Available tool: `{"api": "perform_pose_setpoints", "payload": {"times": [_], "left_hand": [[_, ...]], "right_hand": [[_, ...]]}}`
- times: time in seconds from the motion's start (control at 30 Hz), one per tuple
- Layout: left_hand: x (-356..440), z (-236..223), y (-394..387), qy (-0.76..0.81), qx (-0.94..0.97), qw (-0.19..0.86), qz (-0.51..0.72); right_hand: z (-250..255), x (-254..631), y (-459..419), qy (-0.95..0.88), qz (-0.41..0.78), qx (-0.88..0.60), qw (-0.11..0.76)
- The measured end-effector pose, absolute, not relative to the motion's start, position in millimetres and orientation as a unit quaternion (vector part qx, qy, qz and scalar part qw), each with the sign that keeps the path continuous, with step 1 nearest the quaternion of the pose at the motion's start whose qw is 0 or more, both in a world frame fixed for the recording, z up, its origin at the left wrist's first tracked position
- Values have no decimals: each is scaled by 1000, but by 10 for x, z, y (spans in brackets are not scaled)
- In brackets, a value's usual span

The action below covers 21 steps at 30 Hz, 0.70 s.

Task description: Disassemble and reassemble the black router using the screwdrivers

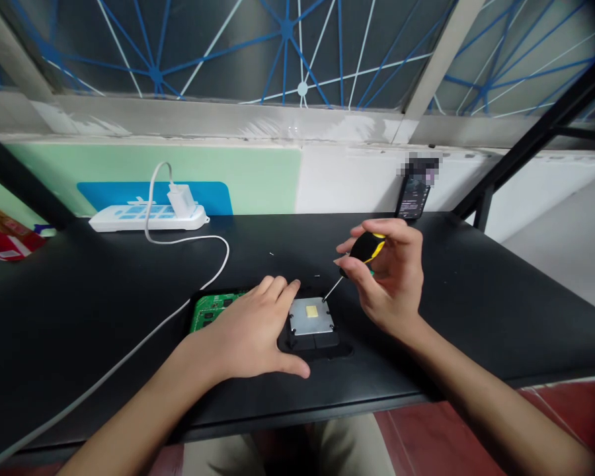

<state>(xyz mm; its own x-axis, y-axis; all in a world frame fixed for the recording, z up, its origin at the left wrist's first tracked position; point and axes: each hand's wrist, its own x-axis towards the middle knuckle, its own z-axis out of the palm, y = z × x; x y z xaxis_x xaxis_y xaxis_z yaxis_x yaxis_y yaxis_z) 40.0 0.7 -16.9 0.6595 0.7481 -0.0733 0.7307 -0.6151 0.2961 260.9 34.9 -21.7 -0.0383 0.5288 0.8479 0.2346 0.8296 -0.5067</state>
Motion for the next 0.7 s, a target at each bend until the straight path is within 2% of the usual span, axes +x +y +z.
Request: {"api": "perform_pose_setpoints", "payload": {"times": [0.1,0.37,0.57,0.7], "left_hand": [[404,-162,5,412,898,152,25],[401,-170,4,410,897,160,31],[397,-172,7,411,897,159,28],[395,-172,3,411,896,163,35]], "right_hand": [[-227,2599,358,-703,79,-281,648],[-232,2596,300,-701,197,-240,643],[-221,2604,337,-697,88,-260,662],[-210,2596,282,-695,139,-282,646]]}}
